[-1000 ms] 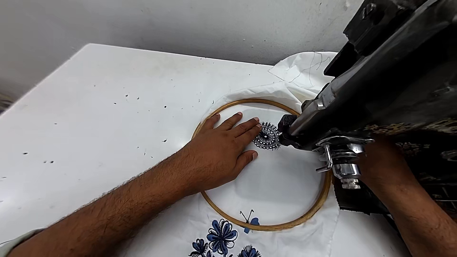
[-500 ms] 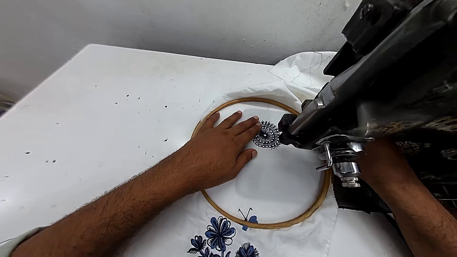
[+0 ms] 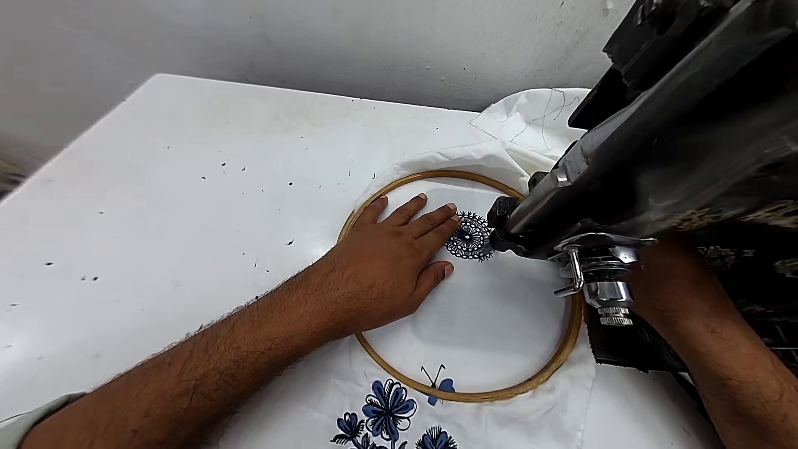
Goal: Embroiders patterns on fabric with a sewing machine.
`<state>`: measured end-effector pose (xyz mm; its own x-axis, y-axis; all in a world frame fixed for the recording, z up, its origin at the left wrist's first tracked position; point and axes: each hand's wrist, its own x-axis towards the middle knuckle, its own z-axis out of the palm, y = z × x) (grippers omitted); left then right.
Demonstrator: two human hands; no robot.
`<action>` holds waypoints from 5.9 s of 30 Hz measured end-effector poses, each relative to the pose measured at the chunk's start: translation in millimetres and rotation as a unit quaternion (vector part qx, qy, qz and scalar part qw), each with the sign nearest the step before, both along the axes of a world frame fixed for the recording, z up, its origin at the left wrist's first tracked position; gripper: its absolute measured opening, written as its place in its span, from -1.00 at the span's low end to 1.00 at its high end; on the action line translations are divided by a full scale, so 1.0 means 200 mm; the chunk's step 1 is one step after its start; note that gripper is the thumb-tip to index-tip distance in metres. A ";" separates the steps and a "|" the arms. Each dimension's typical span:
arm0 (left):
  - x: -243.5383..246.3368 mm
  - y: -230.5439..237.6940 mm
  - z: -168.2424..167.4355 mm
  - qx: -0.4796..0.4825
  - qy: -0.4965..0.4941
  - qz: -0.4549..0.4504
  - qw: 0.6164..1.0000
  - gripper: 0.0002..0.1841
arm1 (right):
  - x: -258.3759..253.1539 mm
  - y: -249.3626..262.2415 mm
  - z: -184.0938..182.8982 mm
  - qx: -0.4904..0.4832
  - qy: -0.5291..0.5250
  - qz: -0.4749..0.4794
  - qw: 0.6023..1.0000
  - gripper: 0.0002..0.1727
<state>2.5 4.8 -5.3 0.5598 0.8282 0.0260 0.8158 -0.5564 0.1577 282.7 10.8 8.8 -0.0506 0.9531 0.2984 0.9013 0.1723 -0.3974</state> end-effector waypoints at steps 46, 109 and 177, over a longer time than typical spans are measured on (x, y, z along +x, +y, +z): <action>0.03 0.01 -0.03 0.015 -0.018 0.003 1.000 -0.35 | 0.03 0.02 -0.01 0.049 -0.029 0.019 0.998 -0.70; 0.04 0.03 -0.04 0.011 -0.025 -0.013 1.000 -0.36 | 0.03 0.02 0.04 0.001 -0.053 -0.001 0.999 -0.72; 0.04 0.05 -0.05 0.016 -0.041 -0.005 0.999 -0.36 | 0.02 0.01 0.03 0.020 -0.041 -0.002 0.999 -0.67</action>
<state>11.2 14.5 -15.6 0.5636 0.8203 0.0978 0.7950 -0.5707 0.2058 286.4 12.3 14.0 -0.0721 0.9409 0.3308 0.9313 0.1822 -0.3154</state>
